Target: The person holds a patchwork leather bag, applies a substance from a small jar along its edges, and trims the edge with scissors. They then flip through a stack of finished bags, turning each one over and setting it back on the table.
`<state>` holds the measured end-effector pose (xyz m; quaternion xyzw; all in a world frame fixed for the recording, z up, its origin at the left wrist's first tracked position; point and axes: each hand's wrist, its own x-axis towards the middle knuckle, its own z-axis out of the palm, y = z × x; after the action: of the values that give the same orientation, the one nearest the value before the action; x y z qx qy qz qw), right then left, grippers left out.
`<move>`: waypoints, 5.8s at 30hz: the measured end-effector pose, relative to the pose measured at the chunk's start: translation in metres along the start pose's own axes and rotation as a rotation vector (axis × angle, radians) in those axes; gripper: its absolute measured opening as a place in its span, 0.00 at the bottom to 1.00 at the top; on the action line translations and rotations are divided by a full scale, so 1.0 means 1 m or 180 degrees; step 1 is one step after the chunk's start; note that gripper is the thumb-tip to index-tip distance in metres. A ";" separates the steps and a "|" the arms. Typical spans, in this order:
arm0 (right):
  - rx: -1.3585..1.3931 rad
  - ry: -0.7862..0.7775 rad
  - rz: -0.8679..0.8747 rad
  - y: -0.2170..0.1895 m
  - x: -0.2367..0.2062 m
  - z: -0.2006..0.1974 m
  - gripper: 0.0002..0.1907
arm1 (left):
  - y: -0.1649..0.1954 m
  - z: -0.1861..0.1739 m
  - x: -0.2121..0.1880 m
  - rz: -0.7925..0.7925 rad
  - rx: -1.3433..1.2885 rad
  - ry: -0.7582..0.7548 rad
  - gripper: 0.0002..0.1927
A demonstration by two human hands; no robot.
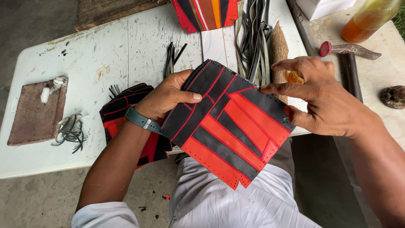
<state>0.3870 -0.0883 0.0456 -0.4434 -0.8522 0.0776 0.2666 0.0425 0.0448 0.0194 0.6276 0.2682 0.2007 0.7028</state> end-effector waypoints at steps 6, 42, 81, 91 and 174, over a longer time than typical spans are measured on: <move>-0.0537 -0.0037 0.0175 -0.006 -0.009 0.001 0.32 | 0.000 -0.004 -0.010 0.0127 -0.0045 0.0105 0.26; -0.1841 -0.0161 0.1454 0.041 -0.043 -0.002 0.26 | -0.030 -0.011 -0.062 0.0770 -0.1204 0.0925 0.29; 0.0872 0.0179 0.0511 0.014 -0.021 -0.010 0.40 | -0.089 0.081 -0.077 0.1338 -0.0976 0.1360 0.19; 0.0090 0.0145 0.0463 0.006 -0.011 -0.013 0.41 | -0.090 0.082 -0.078 0.1377 -0.0883 0.1330 0.18; -0.0855 0.0293 0.0510 -0.016 -0.010 -0.010 0.43 | -0.110 0.087 -0.080 0.1247 -0.1452 0.1055 0.22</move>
<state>0.3860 -0.1066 0.0563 -0.5448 -0.8037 -0.0364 0.2366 0.0292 -0.0871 -0.0739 0.4527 0.2014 0.4859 0.7200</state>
